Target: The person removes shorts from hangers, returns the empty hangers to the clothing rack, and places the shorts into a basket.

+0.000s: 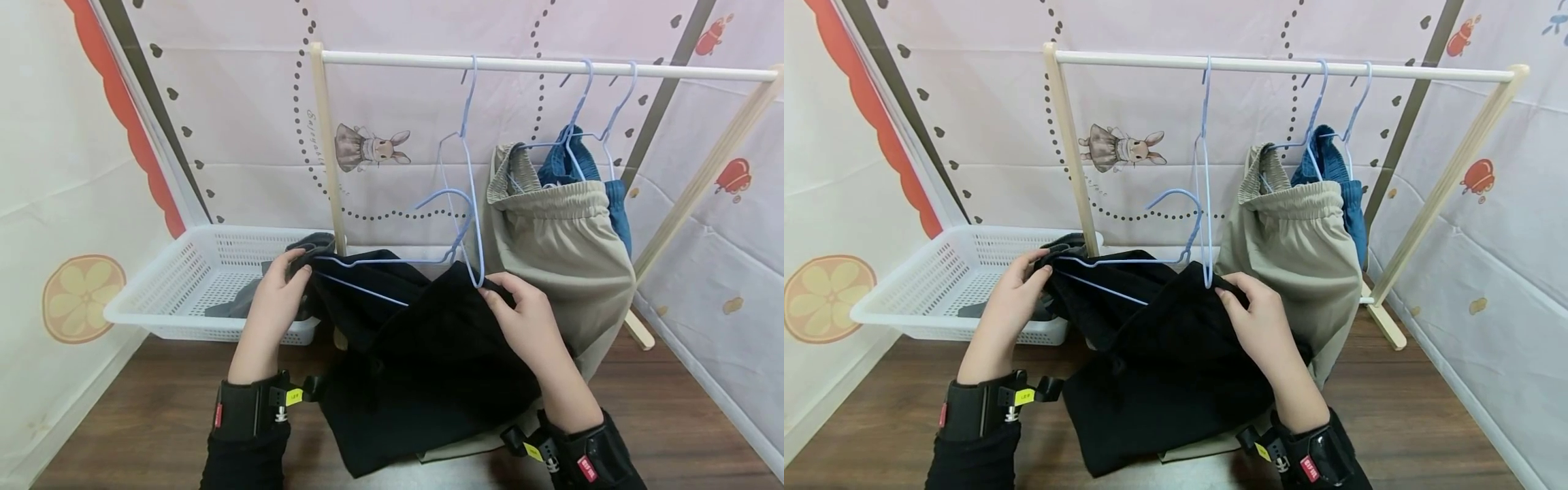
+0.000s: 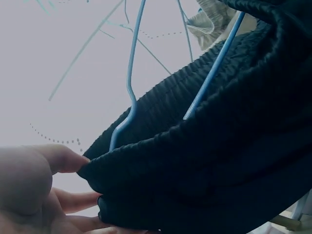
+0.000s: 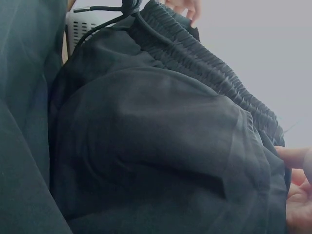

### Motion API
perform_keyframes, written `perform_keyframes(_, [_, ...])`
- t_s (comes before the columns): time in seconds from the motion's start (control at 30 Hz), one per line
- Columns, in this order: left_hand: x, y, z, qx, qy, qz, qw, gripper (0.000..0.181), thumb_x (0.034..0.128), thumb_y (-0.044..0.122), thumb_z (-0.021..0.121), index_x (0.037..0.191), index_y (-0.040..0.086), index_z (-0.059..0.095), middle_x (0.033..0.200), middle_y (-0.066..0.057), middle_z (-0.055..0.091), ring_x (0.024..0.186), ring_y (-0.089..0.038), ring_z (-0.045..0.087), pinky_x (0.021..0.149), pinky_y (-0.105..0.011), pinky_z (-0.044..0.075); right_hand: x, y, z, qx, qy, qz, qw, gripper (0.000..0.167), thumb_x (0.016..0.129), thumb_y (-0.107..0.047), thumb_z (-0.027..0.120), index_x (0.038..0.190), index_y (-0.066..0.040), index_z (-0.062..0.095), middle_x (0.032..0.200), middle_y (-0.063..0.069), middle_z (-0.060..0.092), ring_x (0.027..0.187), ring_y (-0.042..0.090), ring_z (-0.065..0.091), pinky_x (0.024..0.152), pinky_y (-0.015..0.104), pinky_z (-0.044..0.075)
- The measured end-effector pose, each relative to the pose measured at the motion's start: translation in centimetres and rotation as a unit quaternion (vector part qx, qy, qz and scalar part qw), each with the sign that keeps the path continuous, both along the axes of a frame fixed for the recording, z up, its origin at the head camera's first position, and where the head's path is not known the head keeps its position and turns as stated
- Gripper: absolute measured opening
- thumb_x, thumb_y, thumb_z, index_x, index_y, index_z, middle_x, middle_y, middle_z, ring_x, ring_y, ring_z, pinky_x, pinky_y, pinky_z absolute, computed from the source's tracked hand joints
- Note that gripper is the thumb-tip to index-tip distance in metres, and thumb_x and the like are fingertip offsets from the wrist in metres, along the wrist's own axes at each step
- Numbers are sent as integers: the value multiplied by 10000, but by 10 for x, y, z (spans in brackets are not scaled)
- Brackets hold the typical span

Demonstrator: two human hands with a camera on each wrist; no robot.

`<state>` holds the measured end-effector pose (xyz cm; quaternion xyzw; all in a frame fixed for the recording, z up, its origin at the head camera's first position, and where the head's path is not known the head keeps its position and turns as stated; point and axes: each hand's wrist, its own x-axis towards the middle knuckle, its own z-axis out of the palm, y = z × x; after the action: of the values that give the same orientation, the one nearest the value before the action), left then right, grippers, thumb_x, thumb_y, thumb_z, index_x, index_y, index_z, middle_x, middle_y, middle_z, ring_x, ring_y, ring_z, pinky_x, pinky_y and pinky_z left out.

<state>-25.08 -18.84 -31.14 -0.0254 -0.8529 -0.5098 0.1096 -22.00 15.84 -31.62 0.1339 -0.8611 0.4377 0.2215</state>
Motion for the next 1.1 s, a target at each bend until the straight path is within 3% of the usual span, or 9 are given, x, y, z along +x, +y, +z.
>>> perform_keyframes(0.13, [-1, -2, -1, 208, -74, 113, 9997, 552, 1041, 333, 368, 1515, 59, 304, 1521, -221, 320, 1368, -367, 356, 1046, -538, 361, 0, 6, 2, -220, 28, -111, 9997, 124, 962, -101, 618, 1038, -33, 689, 1093, 111, 682, 1027, 221, 579, 890, 417, 432])
perform_keyframes(0.27, [-3, 0, -4, 147, -8, 92, 9998, 577, 1035, 396, 407, 1499, 60, 341, 1522, -218, 315, 1380, -381, 331, 1056, -552, 340, 1, 12, 4, -414, 238, -316, 9984, 116, 965, -118, 619, 1004, -32, 686, 941, 104, 648, 797, 180, 510, 725, 293, 399])
perform_keyframes(0.37, [-7, 6, -8, -89, 50, -67, 9999, 591, 1022, 431, 445, 1489, 78, 365, 1526, -202, 314, 1386, -372, 321, 1072, -543, 319, 1, 14, 5, -368, 359, -393, 9979, 128, 975, -145, 610, 1005, -47, 686, 813, 95, 561, 689, 182, 421, 642, 275, 351])
perform_keyframes(0.6, [-12, 19, -12, -556, -55, -408, 9976, 593, 1014, 422, 471, 1496, 100, 347, 1553, -206, 264, 1412, -384, 263, 1090, -556, 281, -1, 12, 3, -462, 156, -434, 9979, 161, 966, -138, 623, 1060, -24, 686, 1002, 118, 666, 855, 181, 507, 744, 276, 394])
perform_keyframes(0.73, [-12, 20, -11, -673, -203, -503, 9963, 653, 1004, 440, 480, 1528, 105, 279, 1557, -221, 244, 1410, -406, 254, 1079, -591, 274, -2, 9, 1, -429, 87, -403, 9982, 159, 955, -112, 631, 1059, -2, 680, 1024, 139, 667, 877, 210, 520, 771, 316, 403])
perform_keyframes(0.93, [-10, 15, -9, -382, -46, -477, 9981, 705, 1008, 394, 497, 1558, 103, 164, 1557, -214, 252, 1396, -424, 278, 1075, -609, 263, -5, 9, 0, -424, -12, -262, 9988, 189, 957, -133, 634, 1090, -6, 680, 1090, 146, 676, 994, 221, 573, 862, 385, 430])
perform_keyframes(1.1, [-9, 11, -9, -73, 215, -416, 9989, 687, 1010, 352, 507, 1559, 121, 167, 1541, -207, 288, 1379, -402, 328, 1063, -599, 296, -6, 10, -3, -359, -69, -45, 9993, 180, 965, -154, 627, 1076, -29, 695, 1110, 127, 674, 1068, 226, 575, 922, 414, 422])
